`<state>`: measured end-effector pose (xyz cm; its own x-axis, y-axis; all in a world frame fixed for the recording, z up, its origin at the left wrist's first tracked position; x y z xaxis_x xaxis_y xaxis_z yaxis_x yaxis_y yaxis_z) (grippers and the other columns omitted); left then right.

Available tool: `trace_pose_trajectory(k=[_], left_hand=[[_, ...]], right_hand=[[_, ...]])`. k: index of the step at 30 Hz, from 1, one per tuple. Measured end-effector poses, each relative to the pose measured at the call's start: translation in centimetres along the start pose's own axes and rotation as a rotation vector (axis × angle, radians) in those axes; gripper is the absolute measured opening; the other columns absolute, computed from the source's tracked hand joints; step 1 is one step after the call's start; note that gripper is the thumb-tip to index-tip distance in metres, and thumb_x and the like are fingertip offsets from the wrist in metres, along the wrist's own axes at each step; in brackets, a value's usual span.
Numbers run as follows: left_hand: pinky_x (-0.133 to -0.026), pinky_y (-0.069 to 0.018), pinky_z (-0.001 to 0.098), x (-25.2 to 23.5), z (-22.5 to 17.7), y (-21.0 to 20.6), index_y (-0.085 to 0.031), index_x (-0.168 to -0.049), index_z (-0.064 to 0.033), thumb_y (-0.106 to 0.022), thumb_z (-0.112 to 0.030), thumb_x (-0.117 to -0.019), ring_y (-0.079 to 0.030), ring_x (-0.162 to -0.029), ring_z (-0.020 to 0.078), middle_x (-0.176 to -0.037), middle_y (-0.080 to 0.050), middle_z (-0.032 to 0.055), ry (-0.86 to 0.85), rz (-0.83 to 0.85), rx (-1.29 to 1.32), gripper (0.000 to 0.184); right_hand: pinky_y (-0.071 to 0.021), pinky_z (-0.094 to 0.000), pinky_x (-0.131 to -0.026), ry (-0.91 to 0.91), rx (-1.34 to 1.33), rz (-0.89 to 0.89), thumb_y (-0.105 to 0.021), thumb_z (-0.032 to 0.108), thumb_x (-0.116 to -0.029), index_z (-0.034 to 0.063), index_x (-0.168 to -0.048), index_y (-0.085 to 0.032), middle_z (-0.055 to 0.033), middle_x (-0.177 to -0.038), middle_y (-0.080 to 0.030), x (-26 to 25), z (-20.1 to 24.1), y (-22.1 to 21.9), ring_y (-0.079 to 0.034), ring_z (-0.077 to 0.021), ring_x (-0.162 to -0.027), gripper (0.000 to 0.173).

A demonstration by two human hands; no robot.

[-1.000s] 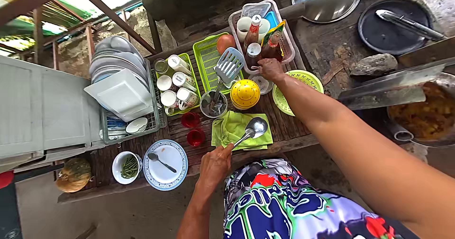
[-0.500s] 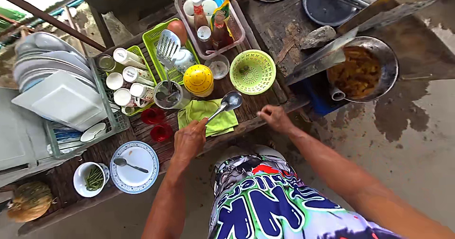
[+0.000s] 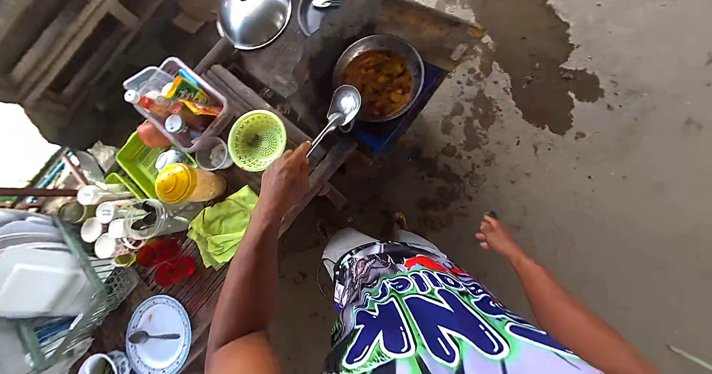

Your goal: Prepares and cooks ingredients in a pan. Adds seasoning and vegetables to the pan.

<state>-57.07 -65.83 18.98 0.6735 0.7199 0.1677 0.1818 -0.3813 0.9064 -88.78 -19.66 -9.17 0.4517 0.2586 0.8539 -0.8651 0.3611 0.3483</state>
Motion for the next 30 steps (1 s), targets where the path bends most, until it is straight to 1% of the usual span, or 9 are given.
trace_pose_trajectory(k=[2,5,9,11,14,17,23,26,30], left_hand=[[-0.087,-0.0516,0.0659,-5.3,-2.5,-1.4,-0.056,-0.147,-0.0116,-0.045,-0.014,-0.1073,-0.067,-0.107,0.0455,-0.119,-0.067,0.0258,0.033,0.093,-0.078,0.041],[-0.091,-0.0506,0.0667,-12.3,-4.2,-3.8,-0.059,-0.144,-0.0179,-0.044,-0.017,-0.1064,-0.064,-0.117,0.0434,-0.127,-0.067,0.0217,0.089,0.181,-0.162,0.041],[-0.087,-0.0505,0.0692,-18.6,-4.2,-7.1,-0.066,-0.135,-0.0212,-0.051,-0.017,-0.1006,-0.065,-0.118,0.0422,-0.126,-0.069,0.0175,0.153,0.293,-0.278,0.038],[-0.085,-0.0512,0.0692,-20.7,-4.1,-8.3,-0.068,-0.131,-0.0204,-0.055,-0.015,-0.0964,-0.065,-0.116,0.0423,-0.124,-0.07,0.017,0.154,0.326,-0.322,0.037],[-0.086,-0.0511,0.0686,-22.5,-3.8,-9.7,-0.068,-0.132,-0.0213,-0.054,-0.015,-0.0973,-0.065,-0.117,0.0415,-0.125,-0.07,0.0164,0.153,0.355,-0.351,0.038],[-0.088,-0.0509,0.0679,-23.5,-3.7,-10.2,-0.068,-0.135,-0.0214,-0.053,-0.015,-0.0987,-0.065,-0.119,0.0411,-0.127,-0.07,0.0168,0.168,0.371,-0.345,0.039],[-0.09,-0.0499,0.0692,-24.1,-1.4,-11.0,-0.069,-0.132,-0.0225,-0.055,-0.011,-0.0973,-0.064,-0.12,0.0412,-0.128,-0.069,0.0151,0.185,0.421,-0.252,0.039],[-0.096,-0.0484,0.0677,-24.1,-0.4,-12.1,-0.071,-0.131,-0.0199,-0.052,-0.009,-0.1002,-0.064,-0.121,0.0409,-0.127,-0.07,0.0167,0.133,0.448,-0.125,0.038],[-0.11,-0.0435,0.0608,-23.1,-0.2,-11.4,-0.067,-0.138,-0.0174,-0.049,-0.01,-0.1051,-0.061,-0.129,0.0357,-0.136,-0.067,0.014,0.119,0.357,0.065,0.039]], right_hand=[[-0.0535,-0.057,-0.098,-0.143,-0.104,-0.103,-0.036,0.02,-0.1129,0.0004,-0.156,-0.032,-0.0314,-0.149,-0.046,1.9,-8.6,4.0,-0.06,-0.0446,-0.124,0.048],[-0.0539,-0.0542,-0.094,-0.365,-0.203,-0.141,-0.035,0.021,-0.1124,-0.003,-0.15,-0.04,-0.0325,-0.142,-0.051,5.3,-20.0,5.5,-0.063,-0.0428,-0.117,0.045],[-0.0522,-0.0502,-0.1,-0.504,-0.308,-0.133,-0.035,0.02,-0.1129,-0.0037,-0.149,-0.041,-0.0304,-0.145,-0.049,7.1,-26.1,3.9,-0.061,-0.0385,-0.123,0.044],[-0.054,-0.0497,-0.095,-0.473,-0.391,-0.148,-0.037,0.022,-0.1124,-0.0014,-0.149,-0.042,-0.029,-0.143,-0.05,5.7,-25.4,3.2,-0.062,-0.037,-0.118,0.044],[-0.0568,-0.0493,-0.089,-0.363,-0.438,-0.16,-0.039,0.022,-0.1121,-0.0016,-0.147,-0.043,-0.0286,-0.14,-0.054,2.9,-20.0,3.1,-0.066,-0.0364,-0.11,0.042],[-0.057,-0.0505,-0.087,-0.25,-0.455,-0.176,-0.04,0.022,-0.1122,-0.0018,-0.147,-0.043,-0.0284,-0.139,-0.055,-0.1,-13.1,4.9,-0.067,-0.037,-0.108,0.043],[-0.0567,-0.0499,-0.088,-0.149,-0.363,-0.172,-0.037,0.022,-0.113,-0.0011,-0.148,-0.042,-0.0275,-0.14,-0.054,-4.8,-4.3,9.1,-0.067,-0.0365,-0.108,0.043],[-0.0564,-0.0509,-0.089,-0.137,-0.309,-0.146,-0.037,0.022,-0.1127,-0.0017,-0.148,-0.044,-0.0281,-0.14,-0.054,-6.1,-1.3,10.4,-0.067,-0.0375,-0.109,0.042],[-0.0567,-0.0504,-0.088,-0.136,-0.247,-0.105,-0.038,0.021,-0.1125,-0.0005,-0.147,-0.044,-0.0267,-0.14,-0.055,-8.4,0.5,12.3,-0.068,-0.0366,-0.108,0.042]])
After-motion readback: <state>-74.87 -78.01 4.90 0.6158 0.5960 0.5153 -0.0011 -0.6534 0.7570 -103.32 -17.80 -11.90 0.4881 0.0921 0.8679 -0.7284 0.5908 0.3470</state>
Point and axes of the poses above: each hand's wrist, its own x-axis away from the middle knuckle, its own y-axis out of the back of the hand, z = x × y, the point moved 10 cm from there along -x, towards the middle knuckle
